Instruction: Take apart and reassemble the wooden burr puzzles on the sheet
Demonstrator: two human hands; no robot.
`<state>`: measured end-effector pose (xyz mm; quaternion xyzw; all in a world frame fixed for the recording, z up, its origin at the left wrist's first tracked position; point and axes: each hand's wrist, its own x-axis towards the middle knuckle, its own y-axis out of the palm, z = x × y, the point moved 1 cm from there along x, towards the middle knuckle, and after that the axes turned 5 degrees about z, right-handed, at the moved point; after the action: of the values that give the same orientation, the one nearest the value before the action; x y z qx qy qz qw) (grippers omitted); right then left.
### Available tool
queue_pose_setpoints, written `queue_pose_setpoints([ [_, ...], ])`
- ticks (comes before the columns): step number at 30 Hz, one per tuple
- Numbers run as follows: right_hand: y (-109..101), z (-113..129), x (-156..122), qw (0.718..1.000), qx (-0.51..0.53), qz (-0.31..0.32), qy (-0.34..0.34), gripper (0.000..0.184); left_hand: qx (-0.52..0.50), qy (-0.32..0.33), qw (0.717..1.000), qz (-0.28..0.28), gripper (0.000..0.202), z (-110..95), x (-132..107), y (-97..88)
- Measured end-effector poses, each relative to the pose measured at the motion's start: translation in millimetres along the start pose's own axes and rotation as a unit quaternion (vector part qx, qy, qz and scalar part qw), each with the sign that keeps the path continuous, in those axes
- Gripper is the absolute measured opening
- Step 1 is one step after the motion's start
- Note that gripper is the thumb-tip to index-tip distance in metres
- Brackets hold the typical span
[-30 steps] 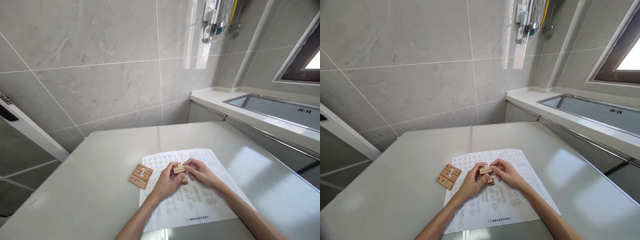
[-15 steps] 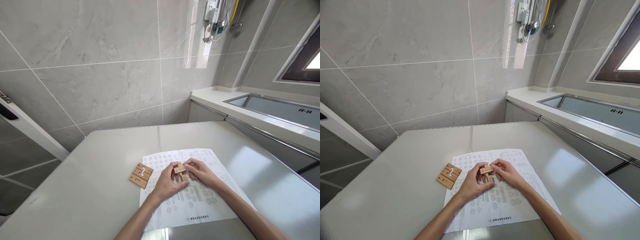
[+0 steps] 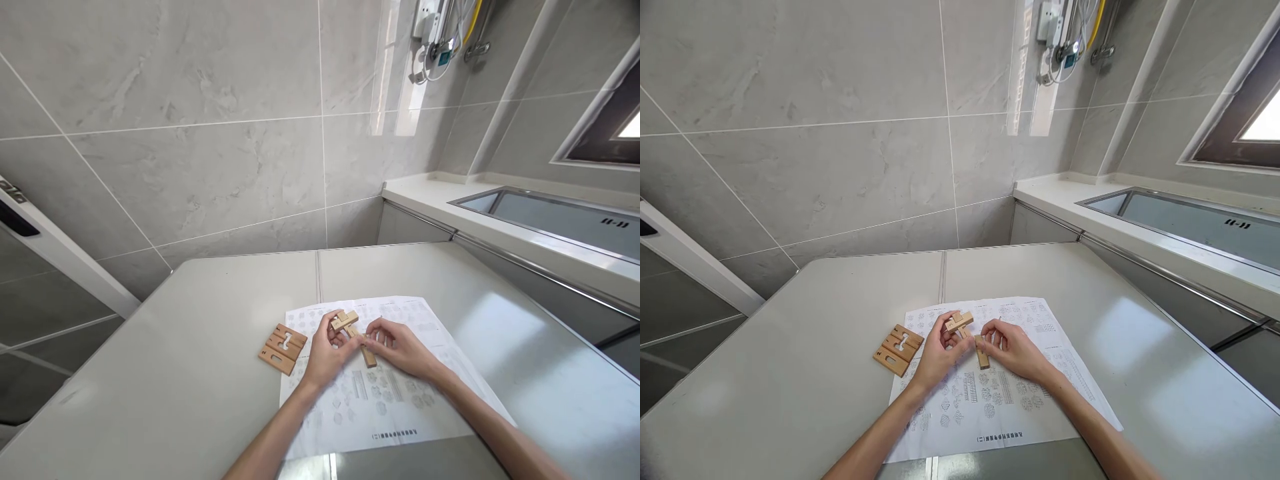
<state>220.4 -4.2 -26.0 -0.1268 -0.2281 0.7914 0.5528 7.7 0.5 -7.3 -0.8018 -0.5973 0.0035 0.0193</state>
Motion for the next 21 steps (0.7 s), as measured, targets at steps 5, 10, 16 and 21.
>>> queue_pose_setpoints([
  [5, 0, 3, -5, 0.991, -0.117, 0.032, -0.055, 0.035, 0.001, 0.005, 1.0, -0.009, 0.06, 4, 1, -1.0],
  [10, 3, 3, -4, 0.973, -0.203, 0.028, -0.108, 0.024, 0.007, 0.007, 1.0, -0.011, 0.061, 7, 1, -1.8],
  [16, 3, -2, -2, 0.981, -0.179, 0.004, -0.08, 0.013, 0.027, -0.005, 1.0, -0.004, 0.065, 4, -2, -0.5],
  [21, 0, -9, -1, 0.989, -0.136, -0.021, -0.06, 0.032, 0.068, 0.012, 0.998, -0.001, 0.064, 1, -4, 3.1],
])
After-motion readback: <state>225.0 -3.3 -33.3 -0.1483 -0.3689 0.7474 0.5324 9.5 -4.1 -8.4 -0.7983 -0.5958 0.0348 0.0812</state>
